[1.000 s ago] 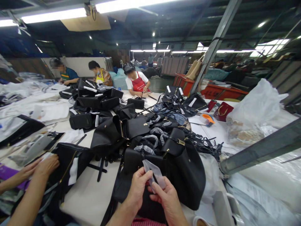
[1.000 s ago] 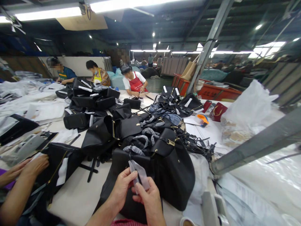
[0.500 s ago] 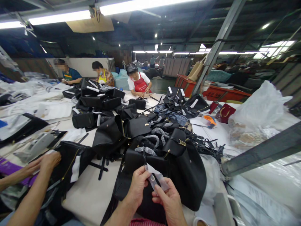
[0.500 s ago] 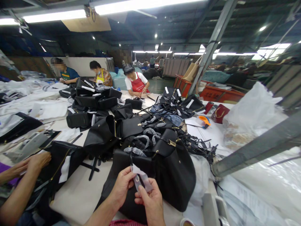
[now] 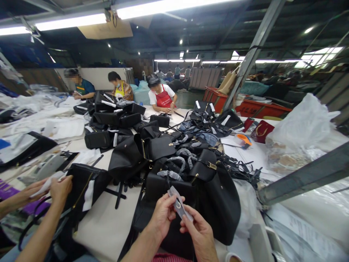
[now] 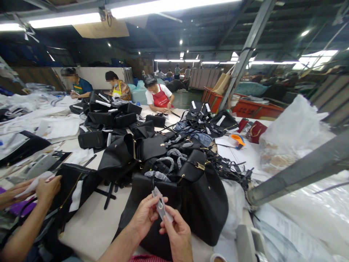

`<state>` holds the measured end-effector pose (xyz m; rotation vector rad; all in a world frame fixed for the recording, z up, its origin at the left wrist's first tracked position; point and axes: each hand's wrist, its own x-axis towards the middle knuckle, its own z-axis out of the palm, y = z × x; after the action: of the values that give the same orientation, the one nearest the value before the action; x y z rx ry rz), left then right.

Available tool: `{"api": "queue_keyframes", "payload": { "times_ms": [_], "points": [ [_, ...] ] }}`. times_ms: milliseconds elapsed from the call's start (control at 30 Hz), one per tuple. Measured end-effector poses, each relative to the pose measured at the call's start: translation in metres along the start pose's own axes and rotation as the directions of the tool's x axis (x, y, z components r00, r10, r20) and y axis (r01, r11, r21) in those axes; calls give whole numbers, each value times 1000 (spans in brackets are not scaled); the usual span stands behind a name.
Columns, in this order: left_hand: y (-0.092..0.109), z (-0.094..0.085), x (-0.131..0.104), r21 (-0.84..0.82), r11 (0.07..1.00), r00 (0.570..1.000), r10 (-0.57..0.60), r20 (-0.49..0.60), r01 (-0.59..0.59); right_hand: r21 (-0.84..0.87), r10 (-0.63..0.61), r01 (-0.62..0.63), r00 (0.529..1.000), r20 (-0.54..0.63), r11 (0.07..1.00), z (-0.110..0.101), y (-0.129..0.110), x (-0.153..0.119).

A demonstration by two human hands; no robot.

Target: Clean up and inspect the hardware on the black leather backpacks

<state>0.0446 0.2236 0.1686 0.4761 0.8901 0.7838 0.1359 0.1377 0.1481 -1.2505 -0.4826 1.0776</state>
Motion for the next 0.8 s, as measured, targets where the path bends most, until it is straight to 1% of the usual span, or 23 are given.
{"api": "queue_keyframes", "payload": {
  "times_ms": [67,133,233,300,400,467,600,733,767,800],
  "points": [
    [-1,-1,2,-12,1000,1000,-4,-22,4,-90,-73,80,994,78,993,-1,-1,-1],
    [-1,-1,3,-23,1000,999,-3,-36,3,-176,-143,169,978,154,970,-2,-1,0],
    [-1,-1,1,-37,999,999,-8,-32,7,-287,-199,268,948,247,920,-6,1,2],
    [0,-1,-2,-52,999,1000,-9,-18,9,-350,-218,313,933,287,883,-9,3,3],
    [2,-4,-8,-85,996,998,-3,55,8,-429,-236,346,927,290,835,-10,5,5],
    [1,-7,-10,-41,999,996,15,92,-11,-469,-245,370,920,306,802,-11,8,5],
    [-1,-11,-10,135,986,994,92,65,-100,-499,-244,417,894,376,759,-11,10,6],
    [2,-8,-10,248,955,986,145,81,-161,-500,-232,405,898,374,766,-9,2,3],
    [3,-7,-10,266,950,986,153,69,-166,-492,-223,407,893,390,769,-8,-1,1],
    [5,-6,-11,280,945,986,158,54,-167,-485,-194,408,881,432,773,-8,-5,-1]
  ]
}}
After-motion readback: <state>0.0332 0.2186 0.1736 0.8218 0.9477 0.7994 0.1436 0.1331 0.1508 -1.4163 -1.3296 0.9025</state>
